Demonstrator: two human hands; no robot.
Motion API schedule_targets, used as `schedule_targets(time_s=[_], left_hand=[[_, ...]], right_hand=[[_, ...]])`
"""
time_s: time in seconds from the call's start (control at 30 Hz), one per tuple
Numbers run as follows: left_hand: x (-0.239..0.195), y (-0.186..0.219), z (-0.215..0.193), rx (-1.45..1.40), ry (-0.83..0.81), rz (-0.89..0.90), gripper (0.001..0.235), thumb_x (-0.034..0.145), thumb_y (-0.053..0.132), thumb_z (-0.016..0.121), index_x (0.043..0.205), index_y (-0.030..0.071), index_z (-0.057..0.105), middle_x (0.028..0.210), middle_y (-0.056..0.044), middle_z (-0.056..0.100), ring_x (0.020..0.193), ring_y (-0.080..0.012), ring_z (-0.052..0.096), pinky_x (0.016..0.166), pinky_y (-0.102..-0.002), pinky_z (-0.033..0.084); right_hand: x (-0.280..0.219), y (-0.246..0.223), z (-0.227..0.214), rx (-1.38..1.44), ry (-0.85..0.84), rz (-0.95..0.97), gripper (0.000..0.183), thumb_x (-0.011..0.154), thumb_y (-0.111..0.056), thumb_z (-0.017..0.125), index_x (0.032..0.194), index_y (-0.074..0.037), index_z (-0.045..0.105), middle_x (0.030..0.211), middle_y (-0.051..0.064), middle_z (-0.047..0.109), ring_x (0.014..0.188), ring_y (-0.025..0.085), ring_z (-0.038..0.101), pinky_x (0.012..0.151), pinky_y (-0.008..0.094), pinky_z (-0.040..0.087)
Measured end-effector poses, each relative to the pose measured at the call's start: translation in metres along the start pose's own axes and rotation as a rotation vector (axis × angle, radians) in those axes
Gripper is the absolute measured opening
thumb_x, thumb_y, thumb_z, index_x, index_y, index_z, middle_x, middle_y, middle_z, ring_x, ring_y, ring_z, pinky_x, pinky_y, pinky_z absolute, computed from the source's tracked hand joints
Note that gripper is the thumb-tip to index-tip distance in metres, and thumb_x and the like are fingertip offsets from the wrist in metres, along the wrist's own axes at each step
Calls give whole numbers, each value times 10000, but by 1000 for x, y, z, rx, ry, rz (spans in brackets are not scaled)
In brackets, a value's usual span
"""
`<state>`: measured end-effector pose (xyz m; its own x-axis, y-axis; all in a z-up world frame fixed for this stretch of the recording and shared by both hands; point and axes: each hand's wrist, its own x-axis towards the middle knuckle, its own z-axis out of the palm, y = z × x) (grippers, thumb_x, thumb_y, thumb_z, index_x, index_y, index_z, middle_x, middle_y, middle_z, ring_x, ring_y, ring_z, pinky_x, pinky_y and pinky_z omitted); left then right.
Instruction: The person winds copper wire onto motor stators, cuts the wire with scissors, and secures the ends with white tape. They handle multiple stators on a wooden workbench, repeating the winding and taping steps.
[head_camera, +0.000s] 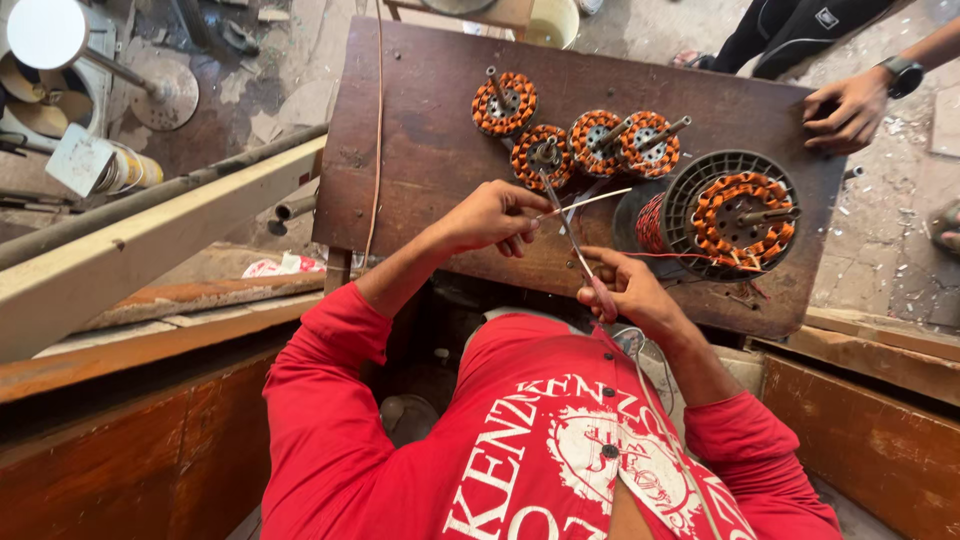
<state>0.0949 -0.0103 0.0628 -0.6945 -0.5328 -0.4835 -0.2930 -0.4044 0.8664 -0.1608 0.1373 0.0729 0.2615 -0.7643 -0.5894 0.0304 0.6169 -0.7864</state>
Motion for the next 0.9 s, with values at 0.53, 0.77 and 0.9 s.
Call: schedule_targets(time_s=[0.53,0.77,0.9], left_hand=[[-5,4,-13,-159,-134,-112,376,944,97,678,1317,53,686,780,-89,742,588,-162,732,505,-290,590],[9,-34,-18,-173,-139,-176,394,942,77,671,1335,51,678,785,-91,745,593,-161,733,511,-289,599],[41,-80,-8,-137,-134,-259,399,945,67,648,1343,54,672,777,-98,744,588,-166,732,508,-290,595]], right_hand=[[-7,-15,17,-416,75,-129,760,781,-141,815,1476,-43,524,778,9,688,710,57,616,651,229,522],[3,6,18,-445,78,-76,788,758,-146,850,1468,-29,531,700,-16,639,633,41,549,589,235,477],[22,45,9,-352,62,-30,792,773,-164,836,1492,-19,535,723,-29,623,639,38,528,576,232,444]])
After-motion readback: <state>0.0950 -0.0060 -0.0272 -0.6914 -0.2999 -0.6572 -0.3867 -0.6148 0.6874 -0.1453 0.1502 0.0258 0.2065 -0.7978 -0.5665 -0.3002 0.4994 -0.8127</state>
